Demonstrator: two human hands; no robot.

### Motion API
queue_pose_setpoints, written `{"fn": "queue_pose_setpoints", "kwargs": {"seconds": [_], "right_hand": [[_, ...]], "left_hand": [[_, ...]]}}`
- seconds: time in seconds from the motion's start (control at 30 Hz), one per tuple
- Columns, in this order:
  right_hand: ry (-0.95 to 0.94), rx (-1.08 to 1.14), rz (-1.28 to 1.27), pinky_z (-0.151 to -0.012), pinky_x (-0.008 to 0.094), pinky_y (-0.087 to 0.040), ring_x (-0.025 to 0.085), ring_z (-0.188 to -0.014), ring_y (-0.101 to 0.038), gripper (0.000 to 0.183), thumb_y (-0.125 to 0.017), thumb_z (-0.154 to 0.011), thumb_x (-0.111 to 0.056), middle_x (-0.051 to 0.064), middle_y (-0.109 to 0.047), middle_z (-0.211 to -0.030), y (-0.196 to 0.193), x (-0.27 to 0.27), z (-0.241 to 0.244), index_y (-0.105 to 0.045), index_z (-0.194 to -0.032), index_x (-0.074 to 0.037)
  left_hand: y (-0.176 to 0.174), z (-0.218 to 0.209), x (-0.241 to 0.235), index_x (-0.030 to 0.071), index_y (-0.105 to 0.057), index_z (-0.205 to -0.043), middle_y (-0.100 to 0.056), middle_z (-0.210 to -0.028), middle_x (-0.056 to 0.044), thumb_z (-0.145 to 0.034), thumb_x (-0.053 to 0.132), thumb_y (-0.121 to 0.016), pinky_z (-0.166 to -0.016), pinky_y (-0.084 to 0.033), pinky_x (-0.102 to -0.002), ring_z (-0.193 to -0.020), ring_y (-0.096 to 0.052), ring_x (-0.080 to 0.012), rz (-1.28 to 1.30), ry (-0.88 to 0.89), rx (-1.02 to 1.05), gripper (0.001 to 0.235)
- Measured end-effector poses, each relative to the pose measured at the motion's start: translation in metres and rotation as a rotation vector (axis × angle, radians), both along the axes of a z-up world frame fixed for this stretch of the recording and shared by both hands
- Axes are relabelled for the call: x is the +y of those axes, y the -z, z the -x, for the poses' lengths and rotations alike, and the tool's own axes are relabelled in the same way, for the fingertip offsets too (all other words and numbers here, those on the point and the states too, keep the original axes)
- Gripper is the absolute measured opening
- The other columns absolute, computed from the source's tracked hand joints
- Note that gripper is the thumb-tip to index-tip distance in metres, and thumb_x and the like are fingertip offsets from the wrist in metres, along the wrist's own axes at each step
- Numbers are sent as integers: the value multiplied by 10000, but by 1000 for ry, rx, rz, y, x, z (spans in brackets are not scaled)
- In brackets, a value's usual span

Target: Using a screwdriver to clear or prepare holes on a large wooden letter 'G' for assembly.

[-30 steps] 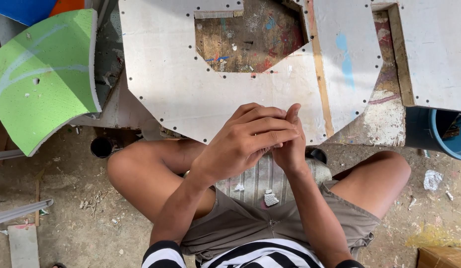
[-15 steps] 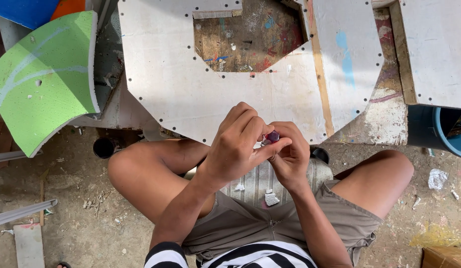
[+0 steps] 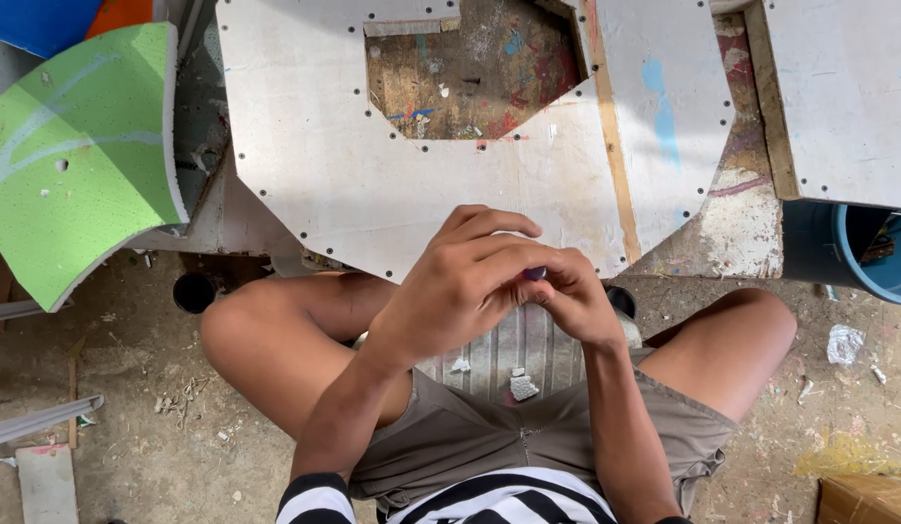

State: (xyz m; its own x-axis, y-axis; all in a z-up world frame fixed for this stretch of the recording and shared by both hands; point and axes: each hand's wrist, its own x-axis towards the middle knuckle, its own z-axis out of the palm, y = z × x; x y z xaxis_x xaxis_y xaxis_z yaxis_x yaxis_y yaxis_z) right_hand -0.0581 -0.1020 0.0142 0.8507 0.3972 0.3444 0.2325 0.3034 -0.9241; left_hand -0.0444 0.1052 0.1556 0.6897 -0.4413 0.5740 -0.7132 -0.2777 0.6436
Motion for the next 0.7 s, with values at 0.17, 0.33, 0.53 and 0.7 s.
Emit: {"fn": "queue_pose_setpoints", "kwargs": {"seconds": [0.17,0.33,0.53,0.7], "right_hand": [[87,79,15,-711,360,-531,186,-788,-550,251,-705,-907,20,168,-601,-883,-34,8,8,-543,-1078,107],[270,11,97,-650,336,-525,154,-723,-536,154,-776,-865,51,171,-639,-797,-43,19,7,-648,-943,87],[50,117,-190,-772,323,-538,141,-847,-599,315,-657,-1002,-276,131,-710,-874,-7,13,-1,-708,-995,34],[-135,329,-439,-743,294,-478,144,-695,-683,330,-453,-1093,-220,96,-637,-654,23,30,2,-506,-1225,78]], "left_hand": [[15,3,-21,120,-618,-764,-485,-626,34,-754,215,-924,-762,-473,-367,-710,-543,-189,59,-305,-203,320],[18,-2,-28,146,-495,-632,-397,-555,42,-705,234,-930,-676,-464,-362,-604,-480,-184,91,-422,-260,450],[-1,0,-5,51,-626,-1227,-680,-1012,-119,-992,233,-692,-977,-527,-486,-1072,-670,-324,106,58,180,305],[2,-2,-1,85,-707,-1217,-652,-940,-56,-1010,154,-663,-970,-482,-389,-949,-612,-265,31,91,58,222]]}}
